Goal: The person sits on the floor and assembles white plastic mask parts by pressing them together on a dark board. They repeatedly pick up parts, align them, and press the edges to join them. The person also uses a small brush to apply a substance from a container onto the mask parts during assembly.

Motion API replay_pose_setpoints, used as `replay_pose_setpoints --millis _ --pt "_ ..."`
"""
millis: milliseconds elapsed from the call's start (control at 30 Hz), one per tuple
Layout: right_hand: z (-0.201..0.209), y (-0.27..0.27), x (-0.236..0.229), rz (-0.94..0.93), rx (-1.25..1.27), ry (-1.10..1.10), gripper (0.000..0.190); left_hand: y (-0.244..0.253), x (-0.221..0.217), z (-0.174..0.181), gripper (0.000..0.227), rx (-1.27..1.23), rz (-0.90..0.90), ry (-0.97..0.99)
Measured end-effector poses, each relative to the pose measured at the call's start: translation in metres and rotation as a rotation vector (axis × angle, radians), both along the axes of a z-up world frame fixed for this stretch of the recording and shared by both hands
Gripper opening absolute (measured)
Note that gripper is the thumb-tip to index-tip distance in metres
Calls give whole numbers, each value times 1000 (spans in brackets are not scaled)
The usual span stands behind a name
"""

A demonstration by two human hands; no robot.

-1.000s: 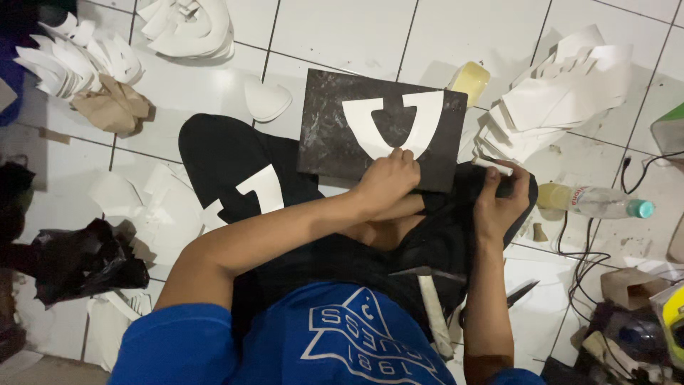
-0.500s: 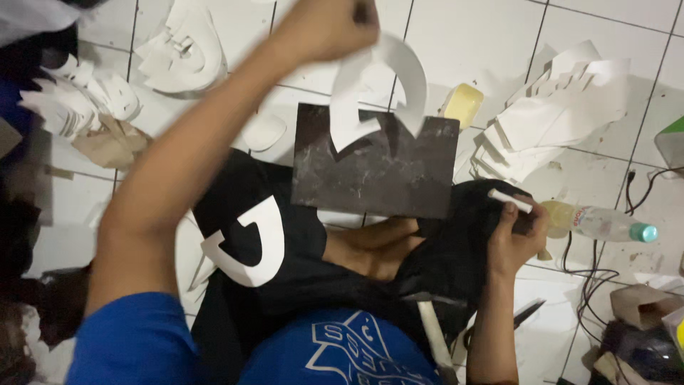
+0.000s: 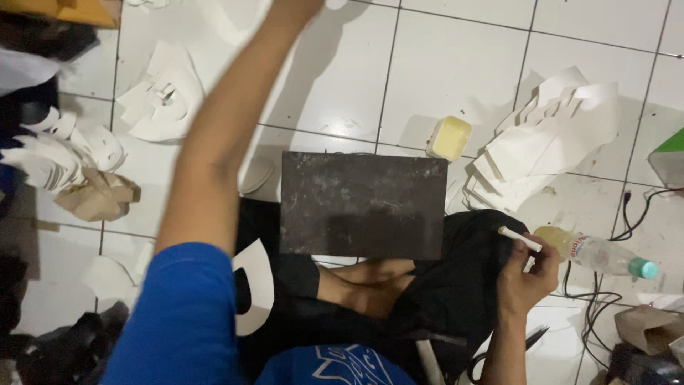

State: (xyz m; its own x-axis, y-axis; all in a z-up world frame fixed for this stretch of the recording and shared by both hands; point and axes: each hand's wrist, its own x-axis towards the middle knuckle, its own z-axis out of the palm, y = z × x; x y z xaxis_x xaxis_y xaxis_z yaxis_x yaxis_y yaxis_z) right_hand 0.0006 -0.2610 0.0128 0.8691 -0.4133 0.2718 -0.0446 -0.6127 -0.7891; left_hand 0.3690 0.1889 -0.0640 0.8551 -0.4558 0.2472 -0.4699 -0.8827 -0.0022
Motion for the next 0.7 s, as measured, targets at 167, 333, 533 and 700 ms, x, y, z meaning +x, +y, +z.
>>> replay_pose_setpoints --millis 167,333,533,700 --pt "13 -4 -5 -46 -111 95 17 7 -19 -99 24 127 -38 -221" --pt "18 -7 -2 -49 -57 53 12 17 -45 -106 28 26 -3 -249" --pt "54 33 24 61 72 -83 21 -5 -112 18 28 -805 87 133" --pt "71 77 30 92 481 -33 22 -27 -206 119 9 -1071 197 78"
